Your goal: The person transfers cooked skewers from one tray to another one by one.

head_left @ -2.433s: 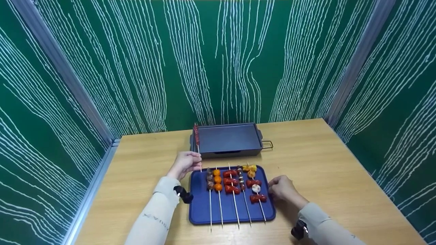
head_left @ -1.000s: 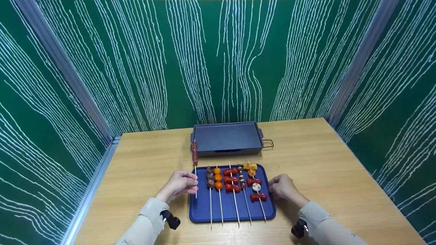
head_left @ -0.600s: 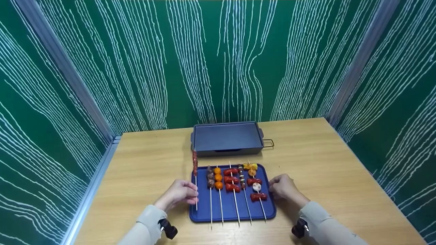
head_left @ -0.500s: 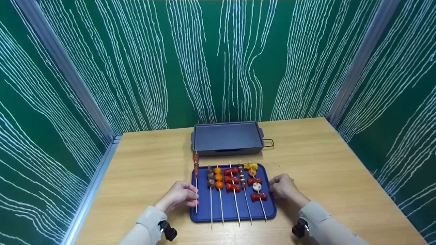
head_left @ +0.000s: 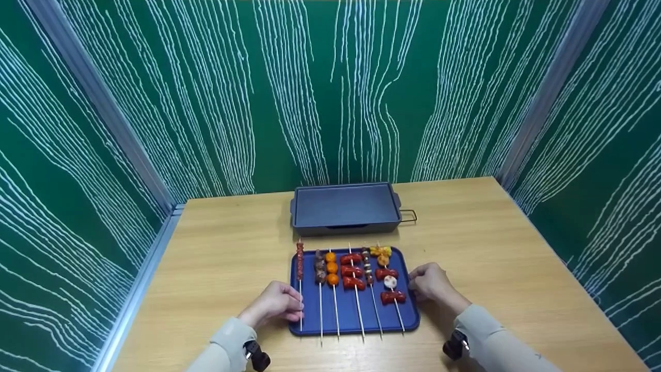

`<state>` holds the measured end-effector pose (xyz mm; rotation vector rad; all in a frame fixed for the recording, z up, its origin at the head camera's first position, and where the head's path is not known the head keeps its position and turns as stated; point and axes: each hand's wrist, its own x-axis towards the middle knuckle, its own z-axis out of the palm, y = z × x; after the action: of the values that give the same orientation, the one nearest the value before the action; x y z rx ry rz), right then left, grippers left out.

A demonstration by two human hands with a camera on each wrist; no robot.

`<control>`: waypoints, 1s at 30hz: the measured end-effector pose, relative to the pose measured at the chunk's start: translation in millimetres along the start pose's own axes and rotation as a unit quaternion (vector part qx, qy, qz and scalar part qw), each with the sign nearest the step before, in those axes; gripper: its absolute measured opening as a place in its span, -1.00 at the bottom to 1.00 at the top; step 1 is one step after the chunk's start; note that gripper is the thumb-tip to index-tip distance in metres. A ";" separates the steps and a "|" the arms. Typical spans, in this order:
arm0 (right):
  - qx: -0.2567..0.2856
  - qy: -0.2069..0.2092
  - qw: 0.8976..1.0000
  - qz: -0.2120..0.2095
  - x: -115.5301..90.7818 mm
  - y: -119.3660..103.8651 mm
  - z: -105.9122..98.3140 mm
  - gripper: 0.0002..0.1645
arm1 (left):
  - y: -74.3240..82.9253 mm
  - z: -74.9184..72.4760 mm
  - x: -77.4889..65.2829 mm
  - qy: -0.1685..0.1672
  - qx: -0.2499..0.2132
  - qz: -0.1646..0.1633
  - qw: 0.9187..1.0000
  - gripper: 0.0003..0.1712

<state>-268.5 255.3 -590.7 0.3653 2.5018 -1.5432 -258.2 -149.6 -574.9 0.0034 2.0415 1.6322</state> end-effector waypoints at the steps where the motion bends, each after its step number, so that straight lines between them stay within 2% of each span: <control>1: 0.000 0.000 1.000 0.001 0.0 0.0 0.0 -0.80 | -0.1 0.8 -0.2 0.001 0.004 -0.001 1.000 -0.83; 9: -0.001 0.004 1.000 0.006 0.2 -0.1 -0.7 -0.79 | -1.1 5.4 1.9 0.008 0.031 -0.009 0.999 -0.83; 17: -0.004 0.004 1.000 0.001 1.4 2.0 -0.7 -0.79 | -0.1 8.4 4.0 0.000 0.047 -0.010 0.999 -0.85; 22: 0.004 0.000 1.000 0.003 0.1 0.2 -0.9 -0.81 | -0.4 9.5 2.8 -0.006 0.048 -0.008 0.999 -0.86; 30: 0.007 0.000 1.000 0.004 0.3 -1.1 -0.7 -0.82 | 1.6 11.8 0.9 -0.003 0.074 -0.012 0.997 -0.88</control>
<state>-269.1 255.5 -589.5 0.3770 2.4873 -1.5593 -254.8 -138.1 -575.4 0.0356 2.1456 1.4625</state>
